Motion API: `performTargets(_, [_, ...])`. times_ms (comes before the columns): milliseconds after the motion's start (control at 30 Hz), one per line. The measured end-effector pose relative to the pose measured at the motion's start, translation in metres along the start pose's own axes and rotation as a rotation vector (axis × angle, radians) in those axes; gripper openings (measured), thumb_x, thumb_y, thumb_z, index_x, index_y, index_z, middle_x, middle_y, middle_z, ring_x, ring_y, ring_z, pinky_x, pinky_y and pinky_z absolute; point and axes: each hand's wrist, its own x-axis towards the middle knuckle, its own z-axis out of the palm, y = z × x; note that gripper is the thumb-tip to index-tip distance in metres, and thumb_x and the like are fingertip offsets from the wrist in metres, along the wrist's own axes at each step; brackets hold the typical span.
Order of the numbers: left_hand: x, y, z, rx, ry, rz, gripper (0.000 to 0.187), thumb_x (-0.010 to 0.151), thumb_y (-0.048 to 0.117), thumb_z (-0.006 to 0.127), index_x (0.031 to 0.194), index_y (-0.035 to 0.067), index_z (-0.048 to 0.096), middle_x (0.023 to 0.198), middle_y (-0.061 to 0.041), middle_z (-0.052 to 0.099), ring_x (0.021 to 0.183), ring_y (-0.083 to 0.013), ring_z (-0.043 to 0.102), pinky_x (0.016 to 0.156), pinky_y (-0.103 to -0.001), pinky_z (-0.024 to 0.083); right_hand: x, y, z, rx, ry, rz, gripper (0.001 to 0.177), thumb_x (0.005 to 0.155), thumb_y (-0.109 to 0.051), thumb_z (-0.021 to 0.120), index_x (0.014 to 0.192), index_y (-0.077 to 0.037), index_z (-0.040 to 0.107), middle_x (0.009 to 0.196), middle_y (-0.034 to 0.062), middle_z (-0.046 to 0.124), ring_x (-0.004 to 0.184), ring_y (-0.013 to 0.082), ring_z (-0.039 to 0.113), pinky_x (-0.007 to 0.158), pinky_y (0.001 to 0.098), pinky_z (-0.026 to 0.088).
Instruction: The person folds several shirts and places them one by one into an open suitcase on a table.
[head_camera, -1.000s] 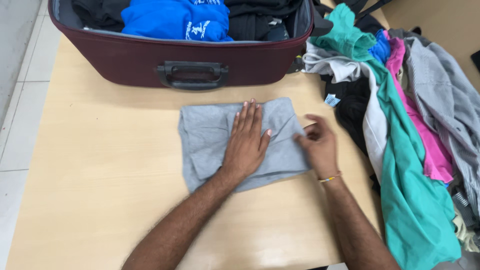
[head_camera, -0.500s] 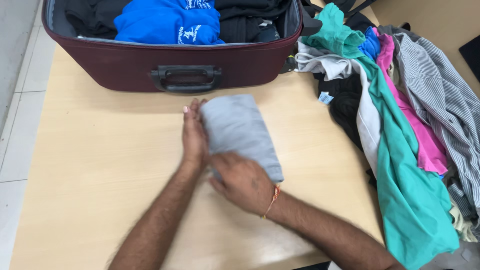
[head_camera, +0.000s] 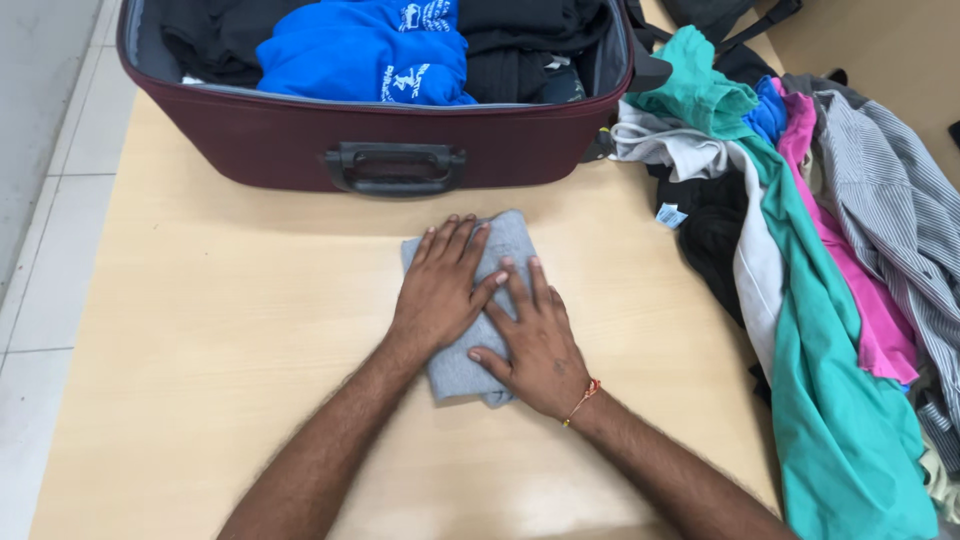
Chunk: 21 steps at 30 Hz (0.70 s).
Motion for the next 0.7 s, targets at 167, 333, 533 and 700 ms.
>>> performTargets(167, [0.005,-0.002,-0.01,-0.025,0.004,-0.147,0.083,0.099,0.057,0.052,0.154,-0.002,0.036,0.154,-0.021,0.043,0.146,-0.032,0.036,0.122,-0.049,0.027,-0.026,0.007,0.005,0.218,0.195,0.243,0.1,0.076,-0.048,0.083,0.149,0.001,0.036,0.157,0.0308,0.026,0.15,0.0474,0.018,0.118,0.054,0.024])
performTargets(333, [0.014,-0.002,-0.04,-0.115,-0.199,-0.311,0.09,0.082,0.062,0.069,0.145,0.001,0.048,0.133,-0.018,0.062,0.127,-0.0315,0.057,0.108,-0.046,0.043,-0.05,0.014,0.005,0.32,0.218,0.403,0.096,0.071,-0.037,0.089,0.147,-0.004,0.04,0.142,0.0238,0.052,0.136,0.0368,0.044,0.111,0.0479,0.038])
performTargets(533, [-0.007,-0.005,-0.052,-0.501,-0.356,-0.522,0.077,0.084,0.058,0.072,0.137,0.003,0.059,0.109,-0.017,0.076,0.097,-0.0275,0.079,0.093,-0.04,0.06,-0.051,0.031,0.024,1.016,0.367,0.416,0.078,0.07,-0.001,0.087,0.139,-0.007,0.052,0.11,0.011,0.067,0.103,0.0186,0.066,0.091,0.0327,0.057])
performTargets(700, [-0.018,-0.009,-0.09,-0.979,0.062,-0.246,0.06,0.088,0.041,0.072,0.134,0.005,0.058,0.118,-0.011,0.073,0.108,-0.0171,0.071,0.094,-0.035,0.056,-0.01,0.058,-0.034,1.063,0.558,0.266,0.052,0.07,0.011,0.077,0.117,-0.004,0.06,0.12,0.0068,0.068,0.11,0.0155,0.066,0.096,0.0328,0.059])
